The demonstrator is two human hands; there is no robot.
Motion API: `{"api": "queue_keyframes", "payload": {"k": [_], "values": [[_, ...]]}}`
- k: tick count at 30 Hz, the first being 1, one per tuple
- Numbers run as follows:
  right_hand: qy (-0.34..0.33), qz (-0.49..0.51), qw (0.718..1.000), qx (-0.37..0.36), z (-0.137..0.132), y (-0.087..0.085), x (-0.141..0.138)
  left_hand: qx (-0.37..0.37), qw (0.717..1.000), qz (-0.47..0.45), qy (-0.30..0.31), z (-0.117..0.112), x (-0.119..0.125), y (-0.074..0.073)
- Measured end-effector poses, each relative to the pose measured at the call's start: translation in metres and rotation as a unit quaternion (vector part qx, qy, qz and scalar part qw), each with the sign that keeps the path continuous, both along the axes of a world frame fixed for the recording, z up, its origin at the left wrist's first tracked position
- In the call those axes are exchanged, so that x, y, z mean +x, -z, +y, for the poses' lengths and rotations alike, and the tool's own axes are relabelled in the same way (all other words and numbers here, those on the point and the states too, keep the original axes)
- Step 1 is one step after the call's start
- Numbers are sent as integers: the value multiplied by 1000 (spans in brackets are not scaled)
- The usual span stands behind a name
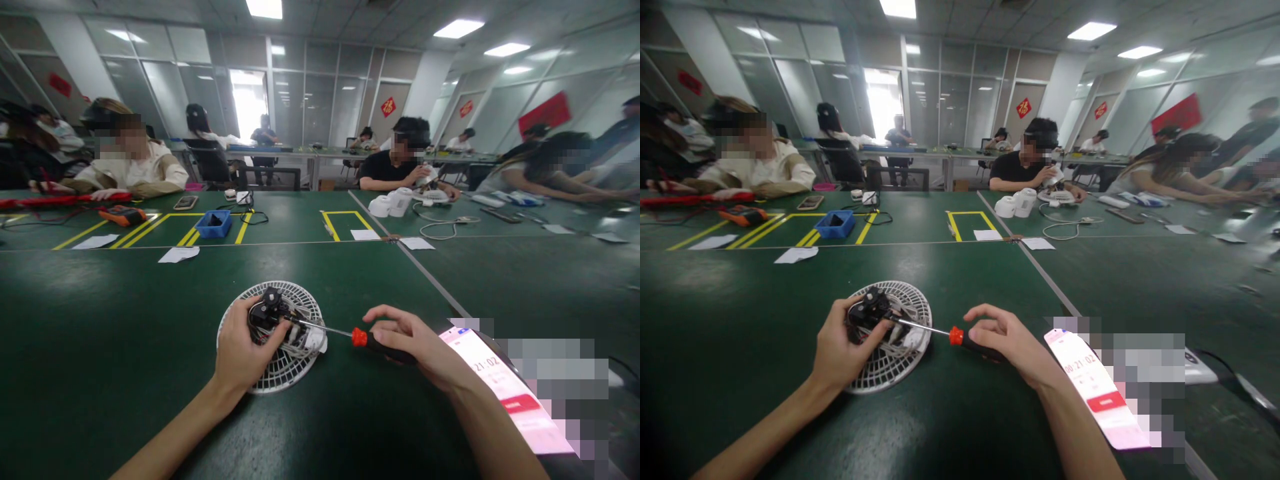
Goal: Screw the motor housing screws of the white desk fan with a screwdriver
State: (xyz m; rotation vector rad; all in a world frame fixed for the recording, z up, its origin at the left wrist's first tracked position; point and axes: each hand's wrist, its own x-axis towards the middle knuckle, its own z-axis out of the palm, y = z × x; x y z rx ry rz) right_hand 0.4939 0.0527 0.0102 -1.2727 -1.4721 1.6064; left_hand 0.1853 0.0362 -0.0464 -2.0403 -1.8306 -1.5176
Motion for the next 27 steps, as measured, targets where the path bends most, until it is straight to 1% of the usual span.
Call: {"api": "queue_keyframes", "payload": {"k": [4,6,8,11,13,20,25,27], "values": [[1,29,999,42,0,2,1,0,1000,-3,1,0,0,1],[-7,26,999,42,-1,1,-2,0,1000,-4,2,0,0,1],[-18,22,1000,9,-3,0,-5,2,1000,-4,3,0,0,1],[-31,4,997,-66,-6,-2,-8,5,1000,-5,4,0,0,1],[-37,-11,996,-81,-6,-3,-9,7,1000,-6,5,0,0,0],[-27,-40,999,-12,-4,-3,-4,5,1000,-4,2,0,0,0],[-12,-18,998,66,-1,-3,1,5,1000,-1,4,0,0,1],[-11,-22,996,85,-1,-2,-1,2,1000,-3,2,0,0,1]]}}
